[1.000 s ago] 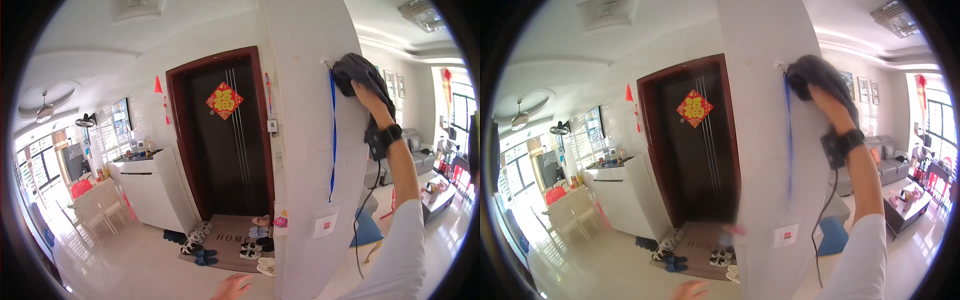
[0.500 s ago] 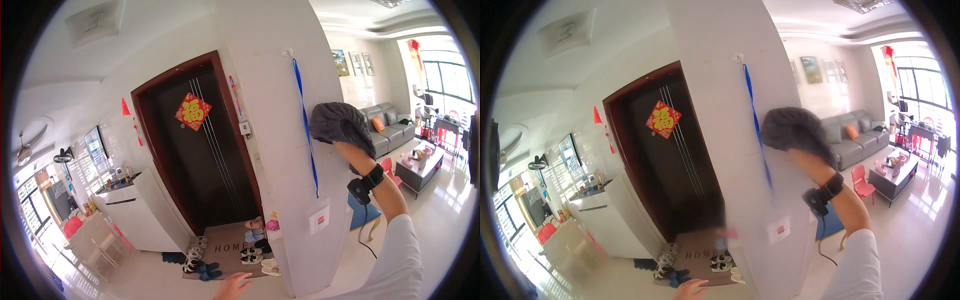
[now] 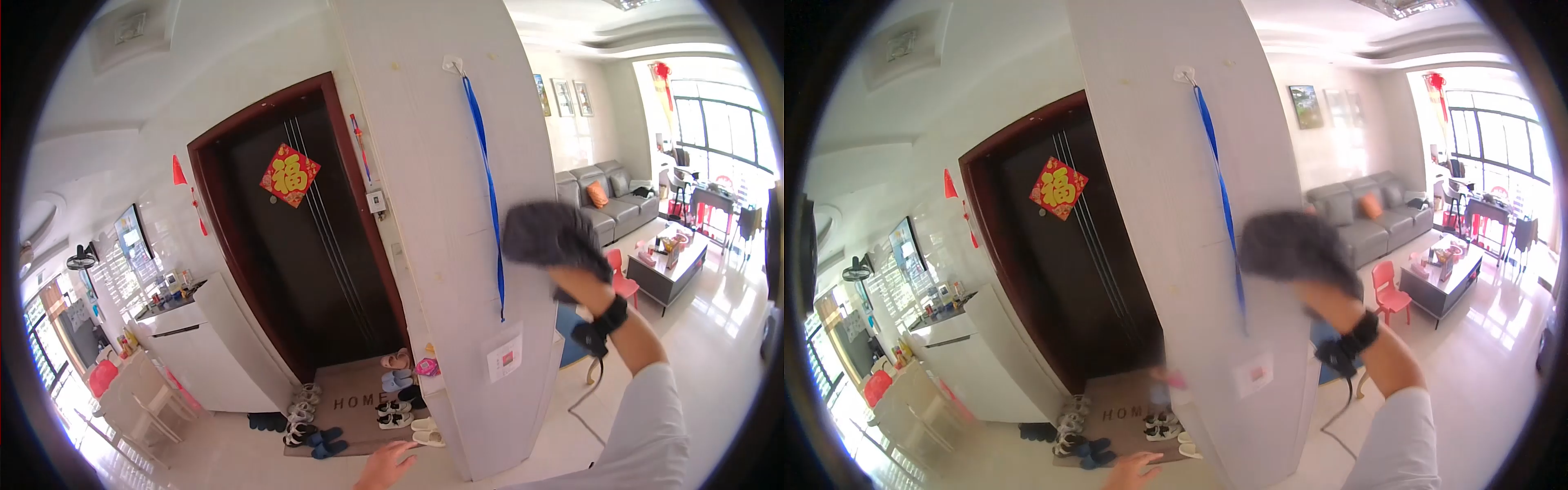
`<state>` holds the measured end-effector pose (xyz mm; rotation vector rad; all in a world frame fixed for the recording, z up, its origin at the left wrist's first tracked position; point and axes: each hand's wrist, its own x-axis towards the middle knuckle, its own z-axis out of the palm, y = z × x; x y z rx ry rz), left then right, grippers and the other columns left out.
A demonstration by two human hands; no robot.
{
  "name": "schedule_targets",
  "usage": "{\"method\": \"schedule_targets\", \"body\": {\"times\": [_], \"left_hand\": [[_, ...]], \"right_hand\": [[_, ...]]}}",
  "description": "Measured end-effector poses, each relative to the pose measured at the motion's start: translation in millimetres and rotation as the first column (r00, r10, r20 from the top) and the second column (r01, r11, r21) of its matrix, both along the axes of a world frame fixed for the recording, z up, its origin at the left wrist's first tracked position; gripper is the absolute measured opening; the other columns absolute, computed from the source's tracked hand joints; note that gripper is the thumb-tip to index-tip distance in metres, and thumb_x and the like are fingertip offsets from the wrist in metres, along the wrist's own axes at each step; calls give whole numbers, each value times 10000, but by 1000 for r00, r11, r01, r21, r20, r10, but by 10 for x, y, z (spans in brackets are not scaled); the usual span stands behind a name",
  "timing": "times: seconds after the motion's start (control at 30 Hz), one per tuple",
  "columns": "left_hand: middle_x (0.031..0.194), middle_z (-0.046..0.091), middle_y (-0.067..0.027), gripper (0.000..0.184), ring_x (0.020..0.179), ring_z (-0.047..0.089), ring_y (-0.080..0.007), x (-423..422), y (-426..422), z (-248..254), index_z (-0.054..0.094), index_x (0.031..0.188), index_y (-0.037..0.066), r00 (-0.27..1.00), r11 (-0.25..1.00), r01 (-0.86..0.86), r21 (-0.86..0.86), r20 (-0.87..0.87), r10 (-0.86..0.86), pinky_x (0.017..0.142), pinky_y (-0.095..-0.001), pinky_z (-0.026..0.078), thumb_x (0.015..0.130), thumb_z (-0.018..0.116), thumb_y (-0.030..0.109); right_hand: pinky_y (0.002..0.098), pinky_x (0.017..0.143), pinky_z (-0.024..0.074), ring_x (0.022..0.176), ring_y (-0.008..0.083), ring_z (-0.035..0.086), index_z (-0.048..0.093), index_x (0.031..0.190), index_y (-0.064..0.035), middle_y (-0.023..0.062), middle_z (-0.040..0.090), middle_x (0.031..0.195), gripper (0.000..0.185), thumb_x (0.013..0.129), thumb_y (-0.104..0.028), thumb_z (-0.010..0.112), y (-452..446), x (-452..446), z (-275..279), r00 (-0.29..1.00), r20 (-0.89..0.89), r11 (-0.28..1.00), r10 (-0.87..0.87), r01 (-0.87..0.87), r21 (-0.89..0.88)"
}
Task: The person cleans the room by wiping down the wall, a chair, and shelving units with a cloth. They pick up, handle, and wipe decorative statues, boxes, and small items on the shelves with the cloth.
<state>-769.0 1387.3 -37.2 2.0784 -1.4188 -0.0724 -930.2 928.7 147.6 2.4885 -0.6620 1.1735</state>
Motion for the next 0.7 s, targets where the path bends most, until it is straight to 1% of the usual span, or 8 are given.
{"method": "schedule_targets", "body": {"times": [0.17, 0.33, 0.4, 0.43, 0.47, 0.5, 0.6, 0.7], "left_hand": [[1101, 572, -172, 307, 1000, 540, -344, 56, 143, -112, 565, 1101, 29, 1000, 1000, -7, 25, 6, 7, 858, -391, 434, 814, 567, 141], [1089, 573, -178, 305, 993, 542, -347, 163, 266, -147, 565, 1098, 28, 996, 996, -83, -32, -16, 82, 844, -404, 436, 822, 560, 157], [1089, 574, -177, 307, 988, 544, -345, 163, 306, -213, 559, 1107, 32, 990, 991, -132, -7, -45, 132, 841, -406, 436, 824, 562, 152], [1089, 574, -177, 307, 988, 544, -345, 187, 334, -258, 559, 1107, 32, 988, 989, -149, -23, -45, 148, 841, -406, 436, 824, 562, 152], [1094, 573, -174, 310, 991, 545, -342, 216, 378, -312, 555, 1115, 35, 986, 986, -161, -48, -43, 159, 843, -407, 436, 828, 561, 153], [1099, 572, -172, 313, 995, 546, -338, 244, 412, -372, 551, 1122, 37, 985, 982, -173, -72, -41, 170, 846, -407, 436, 832, 559, 154], [1111, 567, -175, 310, 1010, 545, -329, 282, 524, -572, 546, 1129, 39, 961, 959, -267, -91, -99, 258, 838, -396, 443, 844, 554, 161], [1115, 566, -182, 293, 1020, 550, -307, 378, 513, -824, 550, 1114, 33, 954, 956, -257, -143, -193, 228, 828, -384, 451, 857, 548, 174]], "right_hand": [[418, 971, 328, 1133, 321, 438, 509, 1170, -34, 194, 489, 1200, 376, 834, -196, 459, -59, -139, -173, 998, 12, 999, -54, 54, -1], [424, 957, 344, 1117, 315, 453, 518, 1159, -36, 186, 504, 1185, 375, 824, -198, 472, -171, -112, 866, 977, 99, 976, -190, 199, -90], [427, 953, 349, 1097, 330, 456, 526, 1152, -77, 180, 505, 1171, 369, 801, -187, 499, -186, 90, 1791, 938, 332, 927, 100, 34, -374], [419, 941, 364, 1080, 340, 463, 537, 1130, -106, 168, 521, 1147, 358, 779, -167, 506, -81, 165, 2223, 899, 406, 744, 164, 157, -649], [401, 935, 376, 1079, 329, 470, 533, 1136, -110, 147, 526, 1148, 349, 794, -156, 479, 428, 165, 2637, 841, 421, 755, 340, 22, -655], [367, 966, 361, 1115, 311, 456, 508, 1182, -125, 136, 512, 1185, 373, 815, -162, 455, 768, 111, 3000, 918, 252, 726, 307, -55, -685], [332, 981, 348, 1154, 239, 447, 480, 1231, -127, 85, 491, 1247, 417, 853, -301, 509, 568, 690, 3796, 805, 443, 811, 396, -81, -579], [327, 952, 361, 1127, 233, 460, 524, 1178, -80, 83, 512, 1218, 380, 846, -265, 521, 1408, 1016, 3862, 775, 344, 728, 530, -208, -653]]}}
